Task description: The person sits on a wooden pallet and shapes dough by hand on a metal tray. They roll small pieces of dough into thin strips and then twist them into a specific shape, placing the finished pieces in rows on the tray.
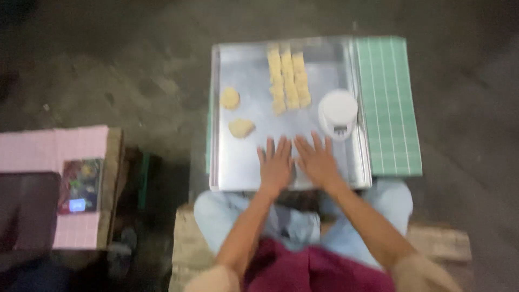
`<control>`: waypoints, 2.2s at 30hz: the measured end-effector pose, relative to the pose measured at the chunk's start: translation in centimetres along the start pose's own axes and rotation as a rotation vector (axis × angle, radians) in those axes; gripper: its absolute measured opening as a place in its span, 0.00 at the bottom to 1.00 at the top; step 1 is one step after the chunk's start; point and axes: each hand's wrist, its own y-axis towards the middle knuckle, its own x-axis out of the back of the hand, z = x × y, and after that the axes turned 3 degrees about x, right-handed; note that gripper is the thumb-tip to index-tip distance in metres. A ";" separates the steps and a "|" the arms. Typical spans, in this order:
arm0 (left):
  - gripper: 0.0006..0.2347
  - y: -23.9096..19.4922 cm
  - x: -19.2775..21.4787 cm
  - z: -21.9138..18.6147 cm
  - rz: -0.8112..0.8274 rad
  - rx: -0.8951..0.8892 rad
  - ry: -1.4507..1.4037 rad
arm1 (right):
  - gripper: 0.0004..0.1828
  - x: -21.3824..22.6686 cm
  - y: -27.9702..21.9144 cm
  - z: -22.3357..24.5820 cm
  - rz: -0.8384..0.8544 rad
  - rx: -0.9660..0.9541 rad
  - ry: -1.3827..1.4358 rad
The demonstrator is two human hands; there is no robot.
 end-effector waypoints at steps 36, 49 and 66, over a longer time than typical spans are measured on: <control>0.14 -0.5 -1.7 0.1 -0.228 0.047 -0.019 | 0.19 -2.0 0.3 -0.1 -0.121 -0.049 0.070; 0.06 6.8 -3.2 4.5 -0.472 -0.006 -0.060 | 0.03 -5.1 6.7 -2.3 -0.449 0.069 0.126; 0.25 1.3 1.6 0.6 0.189 0.168 -0.036 | 0.32 2.0 3.2 1.0 0.204 -0.030 0.115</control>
